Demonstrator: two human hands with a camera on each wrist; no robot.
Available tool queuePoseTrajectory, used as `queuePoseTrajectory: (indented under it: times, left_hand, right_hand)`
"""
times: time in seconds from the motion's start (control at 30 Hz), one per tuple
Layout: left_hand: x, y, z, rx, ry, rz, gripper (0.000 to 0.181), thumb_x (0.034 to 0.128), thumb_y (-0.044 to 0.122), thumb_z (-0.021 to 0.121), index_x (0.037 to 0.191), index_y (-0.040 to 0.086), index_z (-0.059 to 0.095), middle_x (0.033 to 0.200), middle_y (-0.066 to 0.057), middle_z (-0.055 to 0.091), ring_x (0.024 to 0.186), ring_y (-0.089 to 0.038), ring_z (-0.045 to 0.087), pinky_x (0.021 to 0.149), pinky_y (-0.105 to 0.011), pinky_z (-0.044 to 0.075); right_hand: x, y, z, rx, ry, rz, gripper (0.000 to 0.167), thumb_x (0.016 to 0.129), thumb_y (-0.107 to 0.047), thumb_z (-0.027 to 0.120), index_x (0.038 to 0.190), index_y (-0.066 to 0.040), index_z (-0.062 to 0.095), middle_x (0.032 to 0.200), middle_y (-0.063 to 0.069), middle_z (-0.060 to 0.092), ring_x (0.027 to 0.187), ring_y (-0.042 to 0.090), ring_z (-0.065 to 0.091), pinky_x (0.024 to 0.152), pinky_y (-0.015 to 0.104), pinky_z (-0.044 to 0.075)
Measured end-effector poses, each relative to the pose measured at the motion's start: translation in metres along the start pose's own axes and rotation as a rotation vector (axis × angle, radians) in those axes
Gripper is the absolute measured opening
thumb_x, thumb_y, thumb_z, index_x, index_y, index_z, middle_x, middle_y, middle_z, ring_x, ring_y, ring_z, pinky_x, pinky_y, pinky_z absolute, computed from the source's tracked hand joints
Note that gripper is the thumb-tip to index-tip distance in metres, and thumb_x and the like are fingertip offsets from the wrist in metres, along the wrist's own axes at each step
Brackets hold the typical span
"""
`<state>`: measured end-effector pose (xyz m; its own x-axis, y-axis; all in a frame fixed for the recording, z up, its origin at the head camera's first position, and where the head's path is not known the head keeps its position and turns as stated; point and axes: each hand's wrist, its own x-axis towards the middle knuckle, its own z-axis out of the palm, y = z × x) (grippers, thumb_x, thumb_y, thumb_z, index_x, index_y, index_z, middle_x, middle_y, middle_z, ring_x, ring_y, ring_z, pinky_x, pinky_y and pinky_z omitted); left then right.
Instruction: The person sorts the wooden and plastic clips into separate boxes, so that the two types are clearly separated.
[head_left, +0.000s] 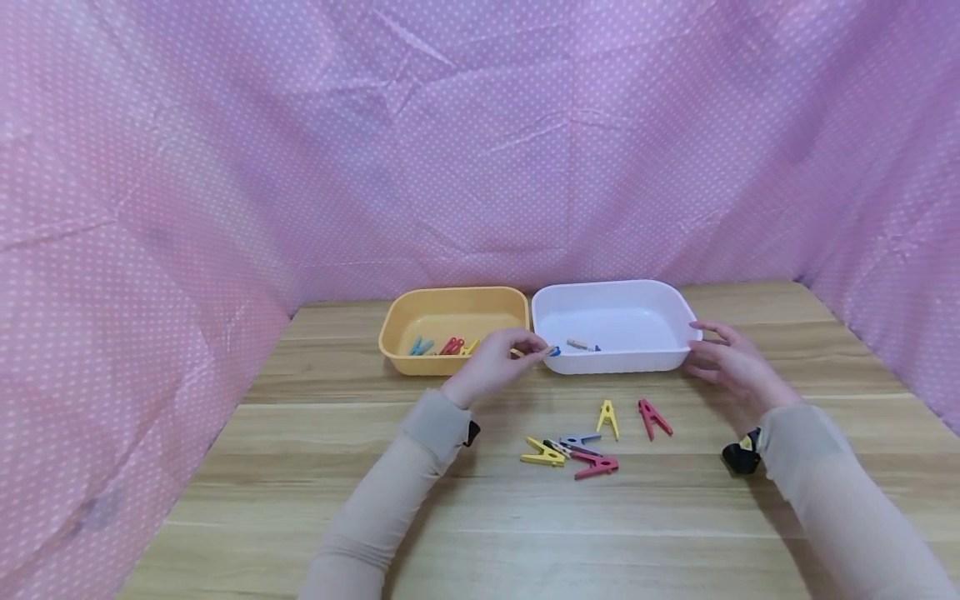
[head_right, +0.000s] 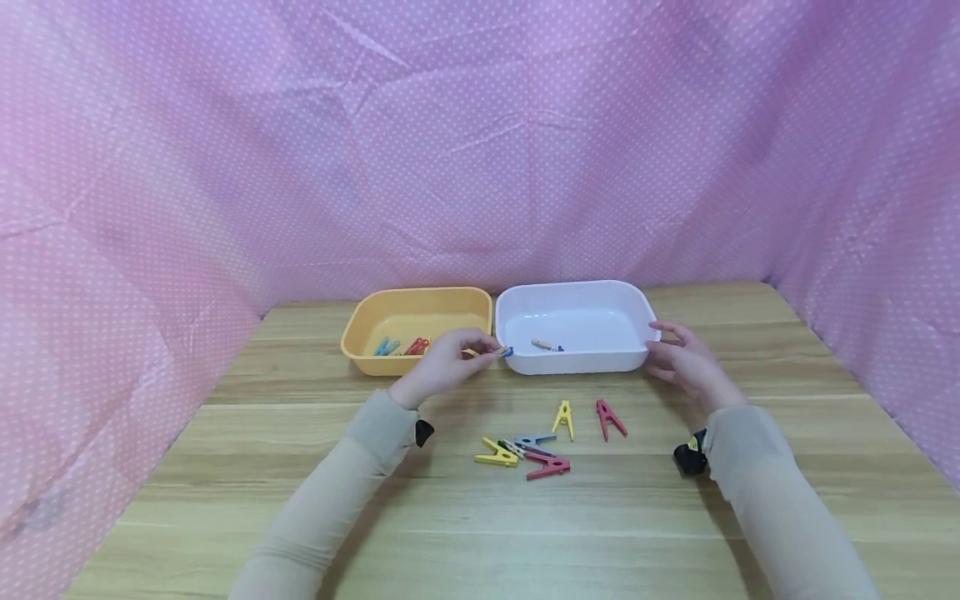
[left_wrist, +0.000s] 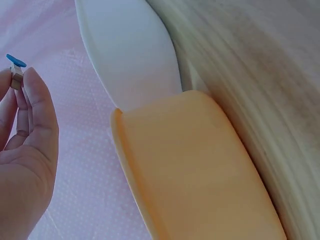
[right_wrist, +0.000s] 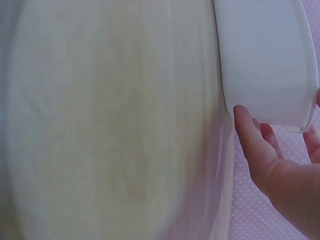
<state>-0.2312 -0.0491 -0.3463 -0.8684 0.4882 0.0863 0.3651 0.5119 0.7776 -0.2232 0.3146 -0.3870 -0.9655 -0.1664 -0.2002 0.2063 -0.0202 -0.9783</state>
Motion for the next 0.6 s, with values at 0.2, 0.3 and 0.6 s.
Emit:
queuePoseTrajectory:
  times: [0.2,0.3,0.6]
  left_hand:
    - [0.010,0.006,-0.002,0.019,0.047,0.014,0.016,0.0921,0.020,0.062,0.102,0.009,0.070,0.096,-0.002,0.066,0.091,-0.014,0.058,0.079,-0.024,0.049]
    - [0.014,0.011,-0.005,0.030,0.066,-0.003,0.017,0.0918,0.022,0.063,0.103,0.011,0.070,0.097,-0.001,0.067,0.092,-0.014,0.059,0.079,-0.024,0.048]
    - [0.022,0.028,-0.011,0.001,0.091,0.005,0.018,0.0918,0.021,0.063,0.106,0.011,0.068,0.100,-0.001,0.065,0.092,-0.014,0.057,0.076,-0.022,0.047]
  right_hand:
    - [0.001,0.001,0.000,-0.013,0.001,0.002,0.035,0.093,-0.023,0.061,0.121,-0.023,0.040,0.128,0.014,0.031,0.092,0.001,0.059,0.086,0.024,0.052]
    - [0.002,0.001,-0.001,-0.005,0.002,0.010,0.031,0.094,-0.020,0.059,0.120,-0.024,0.041,0.126,0.014,0.032,0.092,0.001,0.059,0.085,0.023,0.053]
    - [0.004,-0.001,-0.002,0.029,-0.010,0.021,0.027,0.094,-0.015,0.058,0.114,-0.027,0.044,0.116,0.004,0.040,0.088,0.003,0.062,0.080,0.023,0.054]
